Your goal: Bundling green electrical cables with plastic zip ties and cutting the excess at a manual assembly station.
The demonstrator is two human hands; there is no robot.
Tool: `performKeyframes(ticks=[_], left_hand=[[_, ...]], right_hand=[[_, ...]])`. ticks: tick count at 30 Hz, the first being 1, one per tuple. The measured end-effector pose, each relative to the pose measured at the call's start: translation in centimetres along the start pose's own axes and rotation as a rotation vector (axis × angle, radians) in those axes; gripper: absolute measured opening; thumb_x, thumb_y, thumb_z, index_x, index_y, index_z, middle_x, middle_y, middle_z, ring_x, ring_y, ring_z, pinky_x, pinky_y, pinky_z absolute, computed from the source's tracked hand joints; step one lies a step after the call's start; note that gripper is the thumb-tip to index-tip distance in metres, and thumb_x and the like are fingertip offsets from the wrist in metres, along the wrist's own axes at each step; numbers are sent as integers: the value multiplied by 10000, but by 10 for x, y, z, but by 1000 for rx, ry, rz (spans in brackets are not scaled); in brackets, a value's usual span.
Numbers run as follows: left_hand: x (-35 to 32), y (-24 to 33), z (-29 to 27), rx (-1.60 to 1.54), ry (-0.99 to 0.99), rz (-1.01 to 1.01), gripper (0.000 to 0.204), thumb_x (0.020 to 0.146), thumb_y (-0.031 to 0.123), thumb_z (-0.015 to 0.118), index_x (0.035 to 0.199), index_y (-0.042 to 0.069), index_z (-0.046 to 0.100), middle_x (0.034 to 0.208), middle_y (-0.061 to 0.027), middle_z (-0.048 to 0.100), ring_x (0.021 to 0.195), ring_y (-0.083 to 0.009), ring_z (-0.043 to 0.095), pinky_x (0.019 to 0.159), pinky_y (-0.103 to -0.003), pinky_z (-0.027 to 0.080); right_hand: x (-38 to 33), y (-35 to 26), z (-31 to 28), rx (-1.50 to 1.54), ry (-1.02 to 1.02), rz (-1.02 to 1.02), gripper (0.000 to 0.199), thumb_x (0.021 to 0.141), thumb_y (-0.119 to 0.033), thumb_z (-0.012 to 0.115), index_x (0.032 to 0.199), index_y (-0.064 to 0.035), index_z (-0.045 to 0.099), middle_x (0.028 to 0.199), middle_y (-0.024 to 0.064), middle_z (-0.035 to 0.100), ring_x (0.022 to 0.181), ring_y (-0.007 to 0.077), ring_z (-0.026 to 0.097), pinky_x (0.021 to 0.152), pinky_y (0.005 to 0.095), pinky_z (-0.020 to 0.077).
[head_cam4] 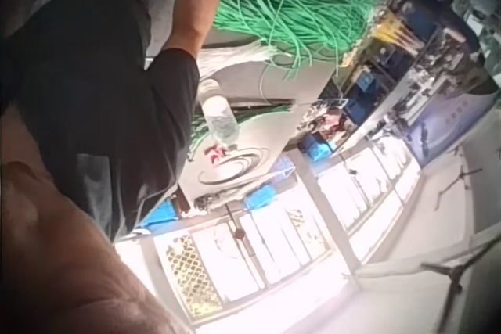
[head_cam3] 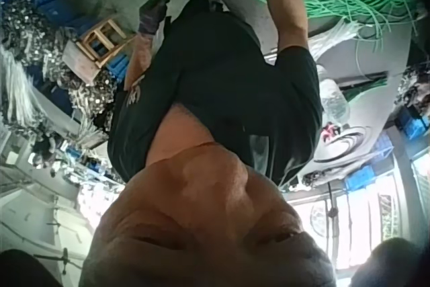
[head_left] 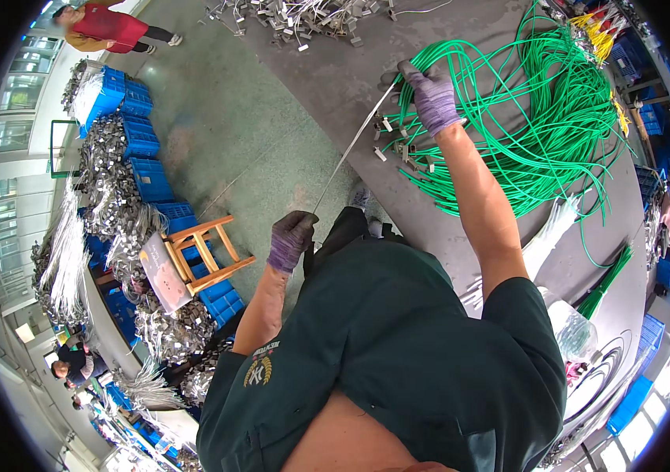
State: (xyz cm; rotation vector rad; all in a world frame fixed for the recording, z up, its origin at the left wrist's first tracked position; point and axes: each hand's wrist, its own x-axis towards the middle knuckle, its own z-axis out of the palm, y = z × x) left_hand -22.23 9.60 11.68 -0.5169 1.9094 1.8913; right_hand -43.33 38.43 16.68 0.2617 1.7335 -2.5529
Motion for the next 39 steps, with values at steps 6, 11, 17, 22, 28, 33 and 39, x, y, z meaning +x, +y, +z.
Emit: performKeyframes(ticks=[6,11,17,22,28,33,39], left_hand=[[1,1,2,-16,0,-3,176,828,202,604,854,30,627,554,28,473,448,-44,392,418,-199,302],[0,-3,0,-34,2,-12,174,826,193,604,860,23,623,548,27,468,436,-45,381,407,-200,294],[2,-7,3,-55,-17,-42,169,828,179,596,847,13,614,539,18,457,428,-53,379,396,-201,287],[1,-11,0,81,46,-108,150,826,146,556,809,1,592,538,6,452,429,-60,382,389,-215,300],[4,-5,-1,244,-13,43,197,840,198,575,807,5,597,532,10,461,435,-52,403,384,-208,293],[13,6,2,196,-68,116,228,861,219,565,841,-6,597,539,-3,481,432,-68,416,394,-220,318],[17,-4,5,314,-147,264,242,879,222,548,870,-13,600,559,-28,508,488,-94,457,472,-250,373]], right_hand=[[-14,-1,6,23,-20,28,197,873,-157,540,922,27,490,817,197,647,644,280,654,507,336,554],[-15,11,3,76,15,69,202,860,-168,560,924,12,493,790,190,643,614,268,648,486,333,544],[-55,65,22,168,-116,221,170,821,-162,609,879,-12,555,743,125,626,555,235,615,488,341,513],[-95,92,37,-144,-353,425,197,798,-168,643,873,1,573,714,104,610,537,171,593,471,273,473],[-68,67,9,-256,-310,246,204,783,-203,662,792,-12,589,572,63,566,440,139,541,399,266,427],[-91,94,34,-305,-316,397,198,729,-203,661,681,-15,626,524,68,574,405,124,525,383,262,413],[-19,51,-32,-395,-158,49,49,719,-127,645,734,-84,628,571,46,581,437,142,542,387,269,412]])
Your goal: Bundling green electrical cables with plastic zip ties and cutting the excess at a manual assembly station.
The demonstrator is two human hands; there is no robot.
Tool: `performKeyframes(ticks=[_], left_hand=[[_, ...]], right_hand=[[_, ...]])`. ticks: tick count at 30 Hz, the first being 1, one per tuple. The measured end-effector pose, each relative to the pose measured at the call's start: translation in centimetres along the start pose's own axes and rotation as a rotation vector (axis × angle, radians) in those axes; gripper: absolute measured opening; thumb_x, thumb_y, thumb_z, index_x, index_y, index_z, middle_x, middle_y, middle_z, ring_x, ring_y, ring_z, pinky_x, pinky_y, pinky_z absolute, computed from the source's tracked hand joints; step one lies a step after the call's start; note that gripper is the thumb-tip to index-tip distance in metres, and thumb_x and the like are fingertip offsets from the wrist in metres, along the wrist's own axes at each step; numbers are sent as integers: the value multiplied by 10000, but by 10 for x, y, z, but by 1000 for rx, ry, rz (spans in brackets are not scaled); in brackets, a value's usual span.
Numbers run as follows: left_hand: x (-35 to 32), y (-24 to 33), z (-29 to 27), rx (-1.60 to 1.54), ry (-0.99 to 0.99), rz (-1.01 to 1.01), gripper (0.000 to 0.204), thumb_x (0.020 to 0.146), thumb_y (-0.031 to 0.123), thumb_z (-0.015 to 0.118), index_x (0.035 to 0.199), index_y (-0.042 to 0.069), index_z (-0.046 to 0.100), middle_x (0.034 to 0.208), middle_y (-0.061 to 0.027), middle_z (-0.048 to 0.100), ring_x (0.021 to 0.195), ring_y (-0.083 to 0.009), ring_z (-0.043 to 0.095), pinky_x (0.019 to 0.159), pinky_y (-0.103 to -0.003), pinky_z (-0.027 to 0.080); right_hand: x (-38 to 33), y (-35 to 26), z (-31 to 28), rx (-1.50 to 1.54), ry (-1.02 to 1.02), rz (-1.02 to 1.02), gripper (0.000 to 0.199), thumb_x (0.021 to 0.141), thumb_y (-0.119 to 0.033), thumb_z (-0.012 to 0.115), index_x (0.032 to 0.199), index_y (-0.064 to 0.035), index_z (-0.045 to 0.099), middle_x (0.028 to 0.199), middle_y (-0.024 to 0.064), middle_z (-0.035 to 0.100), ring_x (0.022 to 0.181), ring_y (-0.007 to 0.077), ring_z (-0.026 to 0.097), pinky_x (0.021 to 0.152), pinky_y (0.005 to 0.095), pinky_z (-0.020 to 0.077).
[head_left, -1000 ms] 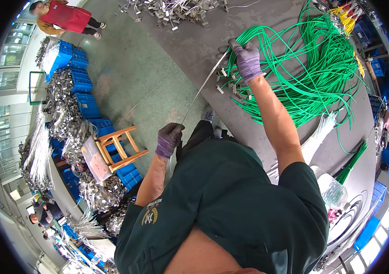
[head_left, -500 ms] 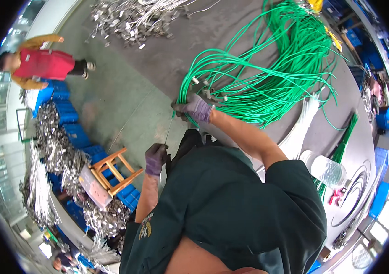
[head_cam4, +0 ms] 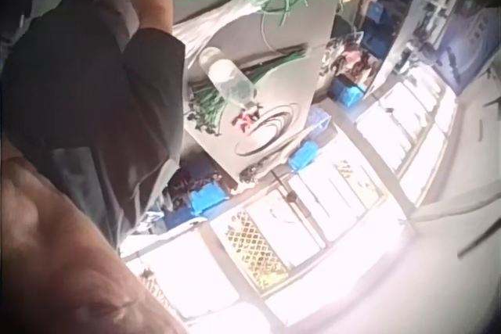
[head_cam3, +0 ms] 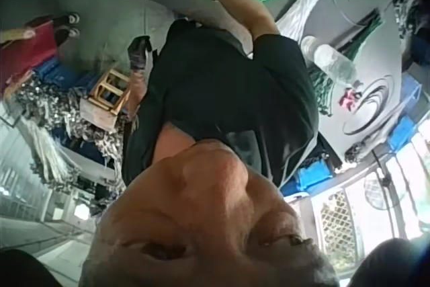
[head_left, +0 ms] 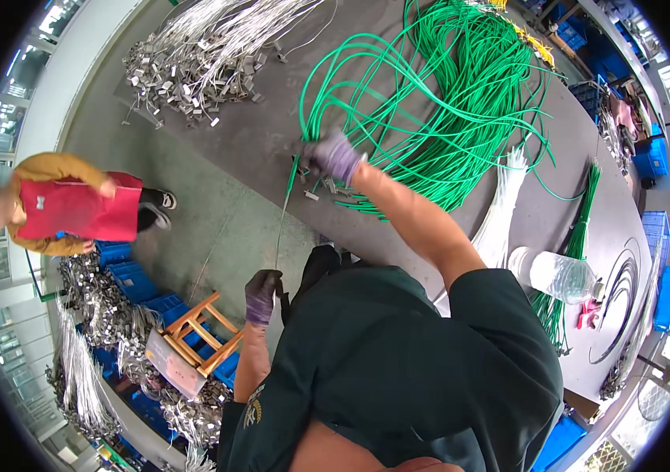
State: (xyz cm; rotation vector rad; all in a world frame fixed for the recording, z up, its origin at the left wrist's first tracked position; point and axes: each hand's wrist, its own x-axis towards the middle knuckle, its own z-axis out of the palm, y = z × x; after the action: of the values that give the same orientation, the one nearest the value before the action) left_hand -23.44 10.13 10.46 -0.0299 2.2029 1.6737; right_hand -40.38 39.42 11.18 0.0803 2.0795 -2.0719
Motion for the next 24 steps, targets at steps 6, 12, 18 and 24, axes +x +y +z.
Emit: performKeyframes(ticks=[6,12,18,24], left_hand=[[23,7,5,-16,52,-141,211,872,193,554,865,-13,597,554,-16,491,484,-87,446,458,-244,348],[17,7,3,-59,-120,23,183,881,142,524,913,-27,586,603,-35,534,512,-102,489,492,-239,393],[38,17,7,-13,1,56,196,875,148,532,890,-39,587,520,-44,497,414,-99,422,395,-248,314],[35,15,15,-298,-68,23,252,895,196,522,892,-49,584,561,-56,529,468,-107,469,438,-250,346]], right_hand=[[-40,19,55,-7,-108,133,201,766,-225,652,696,-46,595,572,46,581,396,112,498,395,275,401],[-31,-20,26,269,-262,99,208,795,-222,654,798,-17,621,574,40,592,405,99,530,370,217,406],[-9,-52,19,-69,-142,96,238,772,-258,653,719,-26,640,567,60,610,437,111,552,400,261,442],[1,-31,14,-150,-80,94,312,754,-283,644,652,11,620,515,79,578,433,172,565,452,295,476]])
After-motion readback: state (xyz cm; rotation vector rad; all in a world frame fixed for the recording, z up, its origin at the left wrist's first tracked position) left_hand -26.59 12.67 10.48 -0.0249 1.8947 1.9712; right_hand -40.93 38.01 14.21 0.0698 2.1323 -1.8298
